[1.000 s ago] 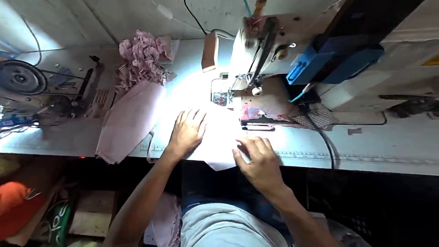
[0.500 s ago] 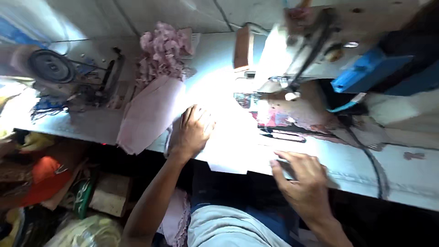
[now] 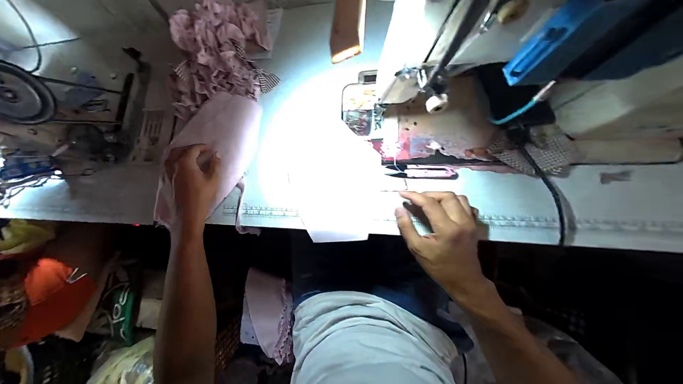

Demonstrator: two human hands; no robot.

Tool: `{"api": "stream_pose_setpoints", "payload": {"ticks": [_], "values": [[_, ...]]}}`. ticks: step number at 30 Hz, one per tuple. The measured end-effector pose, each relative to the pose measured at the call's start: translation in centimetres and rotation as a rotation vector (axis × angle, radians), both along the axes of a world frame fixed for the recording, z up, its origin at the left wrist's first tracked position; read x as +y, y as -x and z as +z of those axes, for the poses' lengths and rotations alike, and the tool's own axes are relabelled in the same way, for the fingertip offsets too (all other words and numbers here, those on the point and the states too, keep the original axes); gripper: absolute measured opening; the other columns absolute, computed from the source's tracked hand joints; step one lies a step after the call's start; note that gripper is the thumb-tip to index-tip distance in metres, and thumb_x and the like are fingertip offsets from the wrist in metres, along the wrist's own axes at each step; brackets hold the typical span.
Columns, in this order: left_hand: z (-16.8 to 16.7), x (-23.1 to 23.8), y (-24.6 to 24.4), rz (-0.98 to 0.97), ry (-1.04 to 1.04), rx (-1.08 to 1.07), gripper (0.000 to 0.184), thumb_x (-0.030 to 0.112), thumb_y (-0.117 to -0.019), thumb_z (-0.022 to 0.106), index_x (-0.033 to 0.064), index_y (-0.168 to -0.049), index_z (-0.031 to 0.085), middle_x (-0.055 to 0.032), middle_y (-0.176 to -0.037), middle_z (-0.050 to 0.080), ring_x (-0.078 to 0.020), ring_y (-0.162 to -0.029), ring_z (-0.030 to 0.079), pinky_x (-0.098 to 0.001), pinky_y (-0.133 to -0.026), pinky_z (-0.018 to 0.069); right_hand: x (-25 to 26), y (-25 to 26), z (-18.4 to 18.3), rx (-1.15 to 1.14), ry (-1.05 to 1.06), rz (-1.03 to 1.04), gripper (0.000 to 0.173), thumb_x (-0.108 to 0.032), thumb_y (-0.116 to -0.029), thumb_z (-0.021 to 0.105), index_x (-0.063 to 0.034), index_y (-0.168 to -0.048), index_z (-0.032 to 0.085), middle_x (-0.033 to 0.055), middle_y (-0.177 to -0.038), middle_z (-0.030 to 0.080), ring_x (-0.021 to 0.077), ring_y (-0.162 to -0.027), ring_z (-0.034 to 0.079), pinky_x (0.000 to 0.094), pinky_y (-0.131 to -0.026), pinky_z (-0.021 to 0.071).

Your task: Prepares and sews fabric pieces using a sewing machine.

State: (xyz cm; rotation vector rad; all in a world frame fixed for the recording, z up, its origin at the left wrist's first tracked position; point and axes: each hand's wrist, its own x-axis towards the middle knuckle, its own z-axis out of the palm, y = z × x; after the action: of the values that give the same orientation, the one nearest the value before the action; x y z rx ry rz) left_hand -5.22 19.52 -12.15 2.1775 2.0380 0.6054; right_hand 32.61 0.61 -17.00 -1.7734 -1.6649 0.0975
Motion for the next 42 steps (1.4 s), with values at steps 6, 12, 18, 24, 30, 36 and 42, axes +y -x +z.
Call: {"api": "stream_pose_setpoints", "payload": {"ticks": [6,12,18,24,30,36,42], "values": [[-0.8,-0.8,-1.6,-0.015,0.007,0.015,0.041,0.041,-0.0997,0.063,0.0083,-0.123,0.069,-0.0203,-0.124,0.066,-0.0399,-0.122,0.058,-0.0629,-0.104,0.041,0.3,3.5,-1.0,-0.094,0.031,0.224,0.033,-0.043,-0.1025,0.057,-0.0289,-0.127,0.074,0.0059,-0.13,0.066,0.0294,-0.125,0.055,0.0556,-0.105,0.0372],[-0.2,-1.9,-1.5,-0.055,-0.032,-0.019,0.039,0.039,-0.1059,0.055,0.0068,-0.123,0.068,-0.0195,-0.127,0.064,-0.0371,-0.123,0.059,-0.0596,-0.103,0.0444,0.3,3.2,-1.6,-0.01,-0.021,0.239,0.026,-0.042,-0.0999,0.063,-0.0244,-0.11,0.08,0.0027,-0.123,0.07,0.0262,-0.121,0.058,0.0527,-0.104,0.0383],[-0.4,-6.5,-14.4,-0.559,-0.081,-0.16,0.024,0.027,-0.0993,0.065,0.0082,-0.112,0.074,-0.0105,-0.108,0.069,-0.023,-0.1,0.066,-0.0405,-0.086,0.0565,0.2,3.5,-1.8,-0.054,-0.044,0.26,0.023,-0.037,-0.1007,0.062,-0.0263,-0.111,0.08,0.0017,-0.122,0.07,0.0262,-0.12,0.058,0.0526,-0.105,0.0376],[-2.9,-4.3,-20.1,-0.693,0.074,-0.044,0.034,0.048,-0.0998,0.06,0.0159,-0.096,0.069,-0.0057,-0.089,0.06,-0.025,-0.087,0.061,-0.0467,-0.074,0.0497,-0.3,3.1,-2.4,0.008,-0.089,0.313,0.026,-0.039,-0.1007,0.061,-0.0288,-0.118,0.078,0.0007,-0.124,0.07,0.0227,-0.116,0.06,0.0473,-0.1,0.0433],[-1.8,-4.4,-18.1,-0.676,0.153,-0.395,0.024,0.017,-0.1037,0.052,0.0077,-0.1,0.074,-0.0048,-0.09,0.068,-0.0125,-0.079,0.064,-0.0326,-0.071,0.0537,0.4,1.5,-1.2,0.239,-0.115,0.25,0.031,-0.034,-0.0966,0.067,-0.0127,-0.118,0.075,0.0075,-0.114,0.07,0.0189,-0.105,0.065,0.037,-0.088,0.0557],[-1.3,-14.0,-17.7,-1.053,0.143,-0.655,0.02,0.013,-0.0917,0.058,0.0041,-0.1,0.073,-0.0062,-0.098,0.073,-0.0142,-0.094,0.068,-0.0316,-0.085,0.0566,2.1,-1.2,-1.4,0.061,-0.169,0.005,0.031,-0.028,-0.0989,0.061,-0.0035,-0.114,0.074,0.0128,-0.095,0.071,0.0191,-0.08,0.067,0.0315,-0.068,0.0561],[-13.2,-17.6,-21.4,-0.609,0.964,-0.515,0.03,0.014,-0.1057,0.05,-0.0056,-0.12,0.067,-0.0201,-0.113,0.07,-0.0257,-0.101,0.069,-0.0408,-0.091,0.0568,2.4,-0.6,-1.7,-0.072,-0.189,-0.109,0.028,-0.026,-0.096,0.062,-0.0051,-0.107,0.076,0.0099,-0.091,0.073,0.0208,-0.082,0.07,0.0336,-0.072,0.0589]]}}
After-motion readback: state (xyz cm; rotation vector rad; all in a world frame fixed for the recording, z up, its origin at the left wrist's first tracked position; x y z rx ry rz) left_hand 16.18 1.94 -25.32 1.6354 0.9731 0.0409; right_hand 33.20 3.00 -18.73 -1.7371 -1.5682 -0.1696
